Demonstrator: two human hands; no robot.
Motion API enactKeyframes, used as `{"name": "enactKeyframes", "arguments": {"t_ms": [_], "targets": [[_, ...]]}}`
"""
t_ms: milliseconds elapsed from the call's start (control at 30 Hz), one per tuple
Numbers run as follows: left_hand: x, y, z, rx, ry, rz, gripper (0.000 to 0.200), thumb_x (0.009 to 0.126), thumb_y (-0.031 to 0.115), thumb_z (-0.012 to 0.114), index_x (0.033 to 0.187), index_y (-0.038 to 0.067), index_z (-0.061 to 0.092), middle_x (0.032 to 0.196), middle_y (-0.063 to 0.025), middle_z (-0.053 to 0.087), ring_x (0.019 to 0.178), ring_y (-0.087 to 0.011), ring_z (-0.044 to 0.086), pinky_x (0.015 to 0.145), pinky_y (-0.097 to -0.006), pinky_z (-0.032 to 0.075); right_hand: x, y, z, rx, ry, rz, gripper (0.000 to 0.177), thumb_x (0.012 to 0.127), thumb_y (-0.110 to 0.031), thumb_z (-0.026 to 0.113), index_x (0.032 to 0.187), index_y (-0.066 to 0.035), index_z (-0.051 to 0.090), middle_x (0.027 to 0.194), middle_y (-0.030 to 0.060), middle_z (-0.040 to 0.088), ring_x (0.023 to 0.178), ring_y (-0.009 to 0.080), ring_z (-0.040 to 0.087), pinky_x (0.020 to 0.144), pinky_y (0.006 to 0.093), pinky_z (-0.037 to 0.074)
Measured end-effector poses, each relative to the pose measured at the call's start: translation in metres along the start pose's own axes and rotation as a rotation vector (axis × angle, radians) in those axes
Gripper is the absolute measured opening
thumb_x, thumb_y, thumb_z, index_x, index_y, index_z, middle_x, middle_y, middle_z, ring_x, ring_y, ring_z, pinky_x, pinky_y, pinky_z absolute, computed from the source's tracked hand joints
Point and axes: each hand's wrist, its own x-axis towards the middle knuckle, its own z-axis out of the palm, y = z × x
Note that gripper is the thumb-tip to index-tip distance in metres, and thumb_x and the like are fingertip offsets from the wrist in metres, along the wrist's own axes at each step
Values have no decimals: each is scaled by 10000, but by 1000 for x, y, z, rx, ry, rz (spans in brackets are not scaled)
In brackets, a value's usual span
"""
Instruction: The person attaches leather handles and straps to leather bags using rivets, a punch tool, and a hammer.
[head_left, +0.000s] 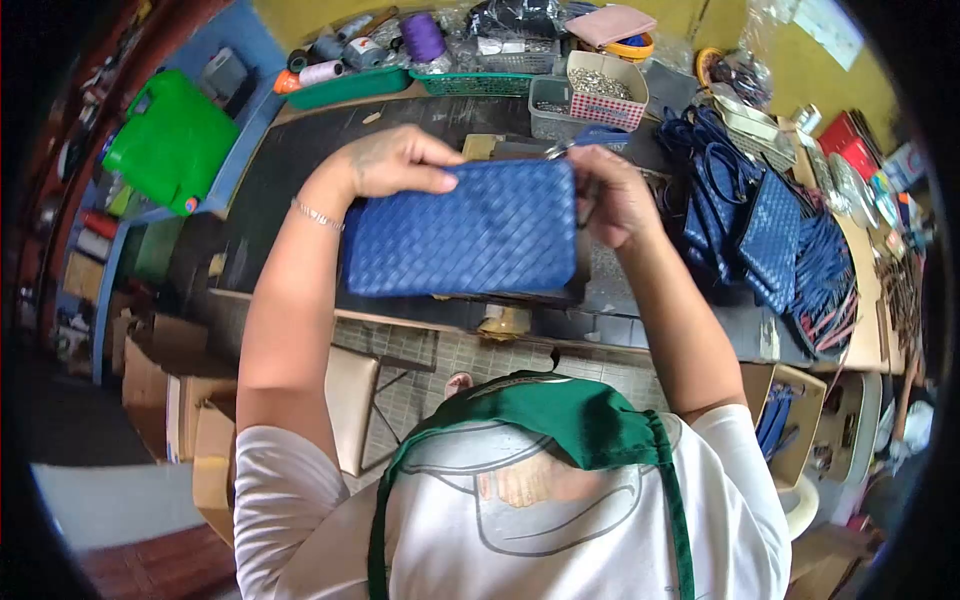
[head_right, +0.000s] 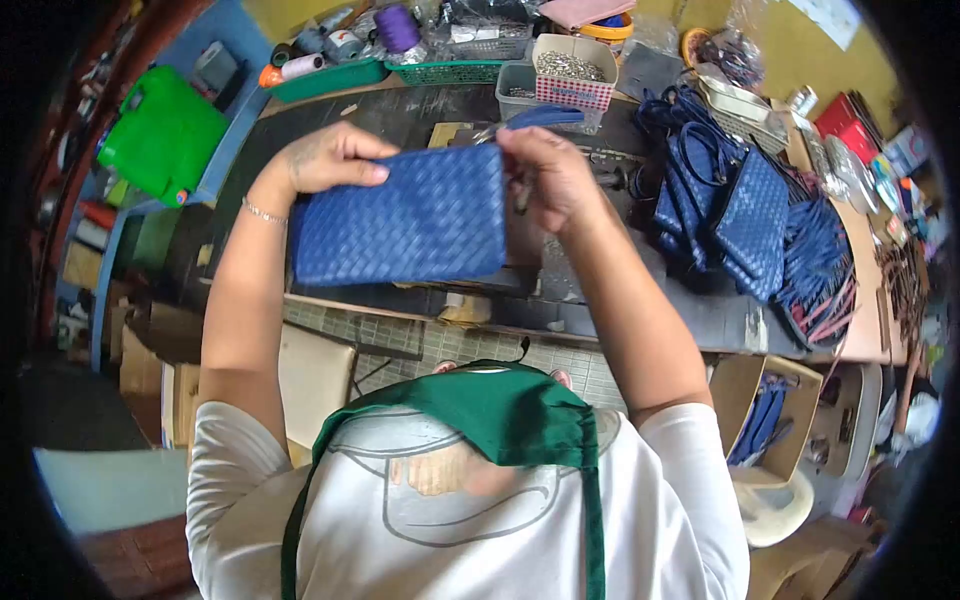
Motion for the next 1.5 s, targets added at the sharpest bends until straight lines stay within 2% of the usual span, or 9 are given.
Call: {"name": "enactKeyframes", "arguments": {"t_ms": [167, 433, 500, 567, 633, 833, 967, 1100, 1500], "targets": [[-22, -74, -2, -154, -143, -2, 250, 741, 87, 592, 962, -31, 578, 847, -12, 609, 749, -45, 511, 715, -205, 414, -6, 59, 34, 69, 228, 0, 99, 731, -68, 604, 785, -26, 532, 697, 52, 577, 600, 118, 544, 558, 222, 437], [-3, -109, 2, 129, -240, 6, 276, 738, 125, 549, 998, 38, 582, 870, -45, 615, 785, -110, 547, 745, -239, 414, -21, 79, 54, -57, 523, -10, 95, 722, -74, 605, 774, -47, 530, 732, 52, 594, 605, 122, 571, 497, 195, 401], [3, -104, 10, 394, -201, 118, 271, 762, 137, 522, 1004, 24, 568, 944, -81, 585, 875, -167, 538, 796, -267, 398, -23, 77, 55, -37, 467, -14, 78, 730, -87, 596, 769, -56, 536, 708, 43, 595, 600, 105, 568, 463, 186, 377], [13, -98, 34, 195, 198, 487, 267, 801, 158, 487, 1015, 11, 551, 1001, -110, 553, 954, -204, 510, 832, -283, 381, -19, 82, 45, 14, 504, -47, 46, 724, -49, 590, 742, -23, 557, 678, 60, 586, 572, 122, 578, 410, 198, 365], [20, -78, 54, 77, 284, 514, 283, 832, 185, 467, 1022, -13, 537, 981, -137, 560, 936, -213, 528, 819, -286, 394, -19, 84, 37, 71, 419, -33, 56, 722, -56, 596, 745, -23, 557, 679, 69, 584, 567, 130, 579, 418, 209, 381], [36, -68, 72, 36, 157, 373, 291, 806, 193, 504, 992, -28, 545, 873, -149, 586, 790, -247, 572, 695, -280, 433, -28, 78, 39, 80, 502, -82, 78, 742, -92, 600, 781, -49, 547, 683, 46, 583, 586, 122, 568, 450, 231, 388], [47, -80, 82, -416, 80, 265, 256, 837, 209, 483, 887, -20, 586, 776, -44, 590, 698, -106, 522, 661, -245, 417, -28, 75, 37, -19, 435, -91, 104, 740, -102, 614, 781, -37, 545, 716, 52, 574, 614, 130, 569, 512, 230, 418], [43, -69, 73, -347, -31, 174, 231, 853, 194, 469, 882, -2, 586, 798, -9, 570, 719, -45, 472, 658, -189, 383, -28, 67, 41, -3, 363, -70, 139, 747, -89, 604, 855, -19, 552, 742, 62, 581, 641, 136, 566, 561, 232, 444], [24, -56, 64, -626, 58, 168, 259, 853, 208, 453, 841, -18, 579, 703, 1, 534, 646, -60, 426, 611, -183, 361, -15, 72, 40, -114, 253, -148, 127, 769, -69, 573, 869, -6, 526, 761, 63, 579, 631, 112, 553, 530, 212, 447]]}}
